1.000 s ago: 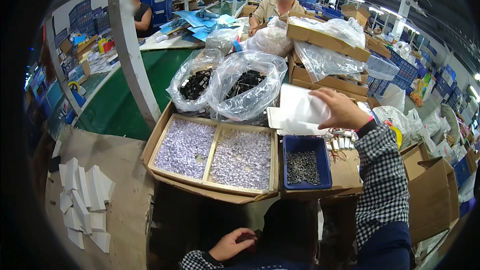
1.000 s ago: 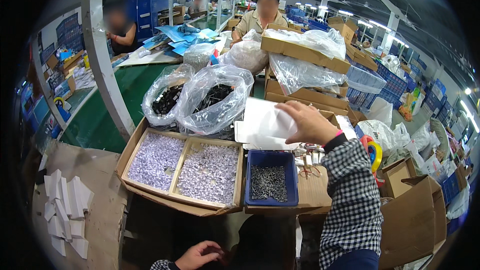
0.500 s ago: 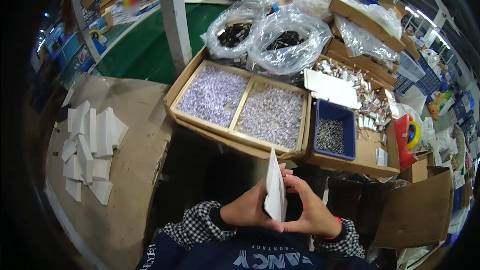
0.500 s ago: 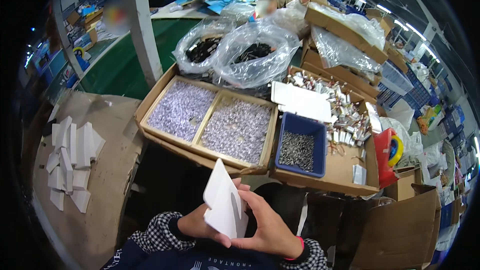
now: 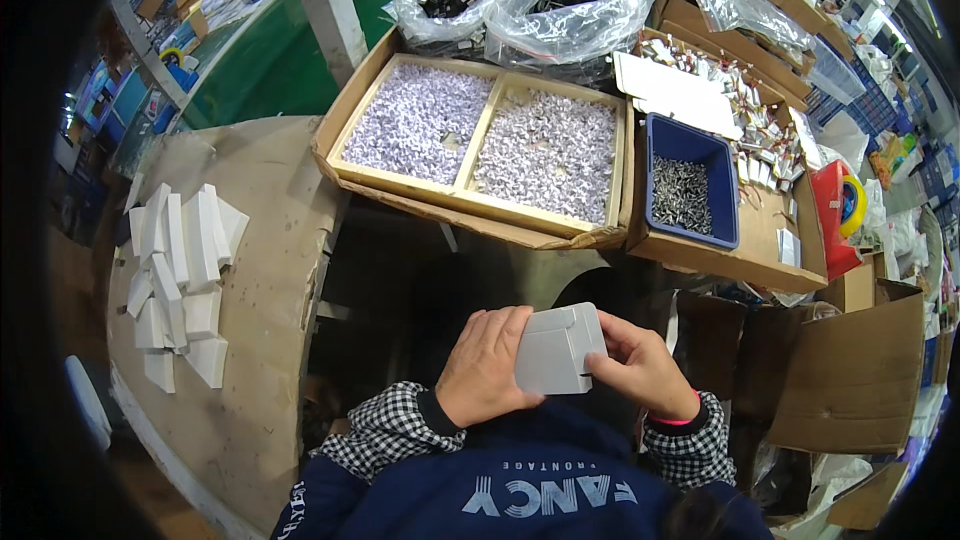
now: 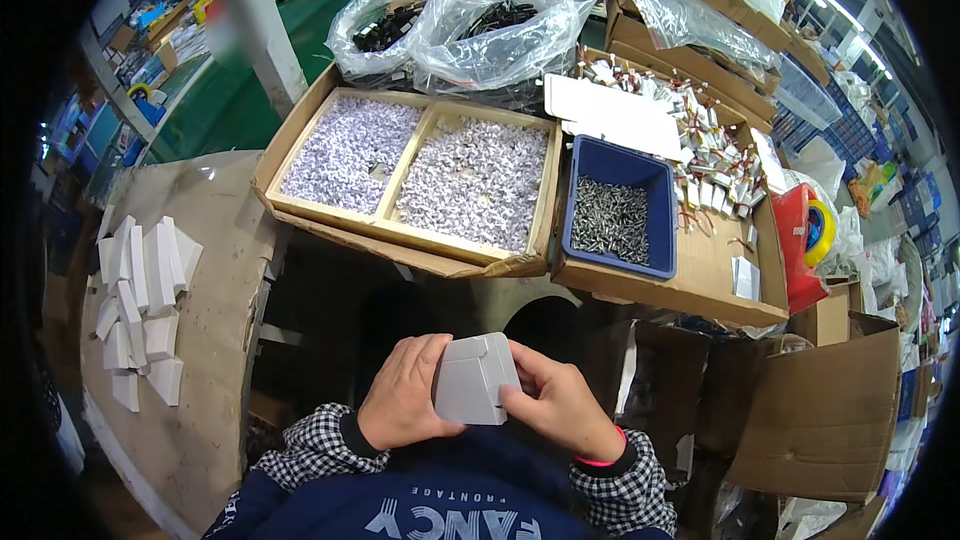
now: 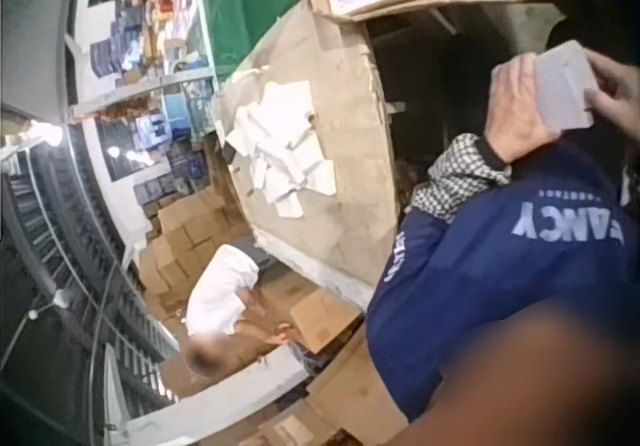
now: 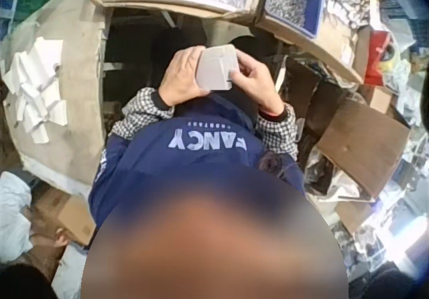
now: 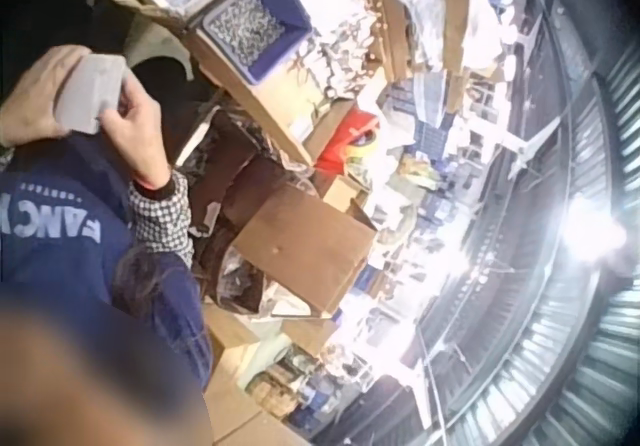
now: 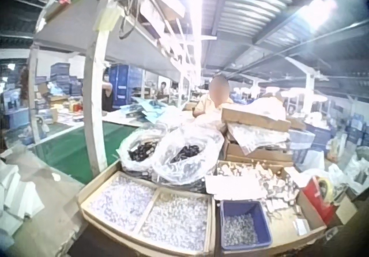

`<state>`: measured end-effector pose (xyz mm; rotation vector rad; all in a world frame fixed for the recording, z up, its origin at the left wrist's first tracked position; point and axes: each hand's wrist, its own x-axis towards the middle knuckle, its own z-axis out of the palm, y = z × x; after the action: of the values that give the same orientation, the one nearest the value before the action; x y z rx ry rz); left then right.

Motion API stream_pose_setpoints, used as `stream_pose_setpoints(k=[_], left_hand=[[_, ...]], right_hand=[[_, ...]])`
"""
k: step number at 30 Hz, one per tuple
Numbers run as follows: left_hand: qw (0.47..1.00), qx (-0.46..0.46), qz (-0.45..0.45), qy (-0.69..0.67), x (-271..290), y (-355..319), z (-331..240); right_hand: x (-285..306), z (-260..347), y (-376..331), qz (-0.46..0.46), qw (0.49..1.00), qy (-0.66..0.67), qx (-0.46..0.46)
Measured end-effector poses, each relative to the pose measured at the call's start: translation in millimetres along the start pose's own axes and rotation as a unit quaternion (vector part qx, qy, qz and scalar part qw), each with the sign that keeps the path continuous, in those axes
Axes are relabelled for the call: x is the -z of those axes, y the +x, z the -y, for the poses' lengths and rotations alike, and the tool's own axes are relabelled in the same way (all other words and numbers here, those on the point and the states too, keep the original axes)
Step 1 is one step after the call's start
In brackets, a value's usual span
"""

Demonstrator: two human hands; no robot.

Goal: The person repeatedly picks small white rectangular components from a tray, folds them into a compact shape, and places them into a larger cardboard box. The process is continuous and repetitive throughout the clip.

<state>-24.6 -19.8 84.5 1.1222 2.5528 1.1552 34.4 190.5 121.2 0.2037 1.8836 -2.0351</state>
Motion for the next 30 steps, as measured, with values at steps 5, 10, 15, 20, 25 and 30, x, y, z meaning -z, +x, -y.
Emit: stream_pose_setpoints(k=[5, 10, 15, 20, 25, 30], left_hand=[[0.998, -0.022, -0.017, 0.054, -5.8, 0.4, -2.3], [0.999, -0.017, -0.013, 0.044, -12.2, -0.8, -1.7], [0.997, 0.031, 0.066, -0.026, -18.1, -2.6, 0.7], [0.990, 0.024, 0.100, -0.099, -22.4, -1.5, 6.3], [0.966, 0.090, 0.129, -0.204, -17.8, -1.2, 10.9], [0.931, 0.094, 0.156, -0.316, -22.4, 2.3, 9.0]], right_hand=[[0.1, -18.2, 14.8, -0.001, 0.994, -0.107, 0.033], [5.6, -22.1, 15.0, -0.009, 0.994, -0.105, 0.018], [11.8, -17.5, 13.9, 0.020, 0.991, -0.130, -0.026], [16.2, -22.3, 15.0, 0.041, 0.994, -0.102, -0.016], [25.7, -32.8, 17.2, 0.132, 0.989, -0.050, 0.044], [4.2, -51.0, 20.4, 0.078, 0.994, 0.006, 0.078]])
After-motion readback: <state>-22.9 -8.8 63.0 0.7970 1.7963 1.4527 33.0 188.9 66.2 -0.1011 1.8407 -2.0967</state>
